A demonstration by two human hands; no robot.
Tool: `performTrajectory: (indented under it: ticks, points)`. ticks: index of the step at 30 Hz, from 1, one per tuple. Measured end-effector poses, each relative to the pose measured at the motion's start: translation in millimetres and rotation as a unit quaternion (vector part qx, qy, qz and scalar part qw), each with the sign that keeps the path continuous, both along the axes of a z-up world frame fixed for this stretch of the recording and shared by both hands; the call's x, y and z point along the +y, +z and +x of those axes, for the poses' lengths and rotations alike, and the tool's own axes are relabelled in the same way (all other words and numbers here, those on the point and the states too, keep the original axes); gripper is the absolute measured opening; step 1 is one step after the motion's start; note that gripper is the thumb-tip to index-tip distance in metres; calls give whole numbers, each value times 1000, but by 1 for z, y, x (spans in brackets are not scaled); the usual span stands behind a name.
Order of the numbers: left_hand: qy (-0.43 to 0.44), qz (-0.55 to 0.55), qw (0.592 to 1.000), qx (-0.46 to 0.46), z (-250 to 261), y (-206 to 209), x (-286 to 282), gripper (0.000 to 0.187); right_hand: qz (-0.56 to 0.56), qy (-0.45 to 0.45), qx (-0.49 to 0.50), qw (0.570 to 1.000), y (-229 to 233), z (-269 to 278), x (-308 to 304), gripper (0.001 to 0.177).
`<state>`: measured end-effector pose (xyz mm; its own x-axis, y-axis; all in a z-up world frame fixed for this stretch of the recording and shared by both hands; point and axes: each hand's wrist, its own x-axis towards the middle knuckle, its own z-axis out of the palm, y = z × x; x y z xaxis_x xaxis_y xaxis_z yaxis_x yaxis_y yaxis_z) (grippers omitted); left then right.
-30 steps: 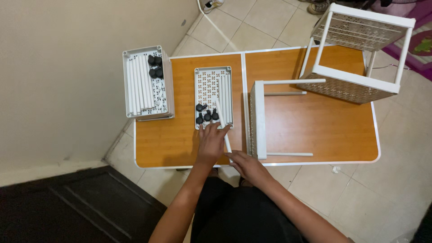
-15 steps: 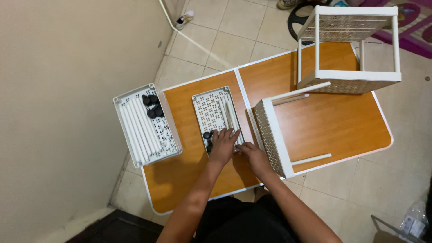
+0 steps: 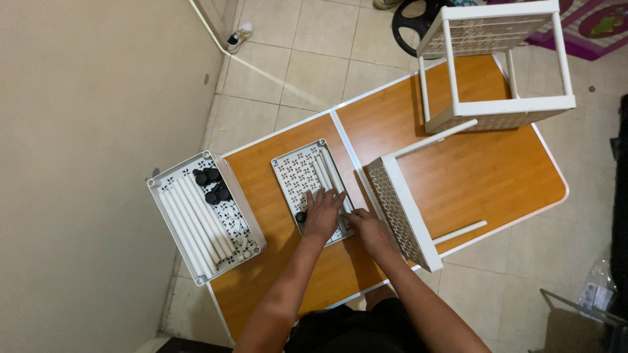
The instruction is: The person assembles a small white plastic shelving unit by inserting rods into perforated panels and attaching black corner connectors. They repeatedly insert and remove rods to align the frame, then place the assembled unit on the table.
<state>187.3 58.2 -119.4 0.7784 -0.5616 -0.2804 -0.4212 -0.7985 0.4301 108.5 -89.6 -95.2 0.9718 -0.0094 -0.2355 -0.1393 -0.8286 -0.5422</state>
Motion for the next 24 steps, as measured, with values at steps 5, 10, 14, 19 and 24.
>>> performTrajectory:
  ticks: [5, 10, 14, 19, 24]
  points:
    - [-13, 14, 1000, 9, 0, -1, -4, 85, -16, -22, -5, 1000, -19, -9, 1, 31]
    - [-11, 24, 1000, -10, -3, -8, -5, 86, 16, -39, 3, 999, -18, -18, 6, 36]
    - [-10, 29, 1000, -4, -2, -3, -5, 82, 28, -59, -10, 998, -5, -21, 15, 33]
    - [15, 35, 999, 36, -7, 8, -5, 84, 75, -57, -45, 995, 29, -32, 15, 29]
    - [55, -18, 998, -16, -16, 11, -9, 66, 108, -74, -1, 991, 72, -39, 3, 33]
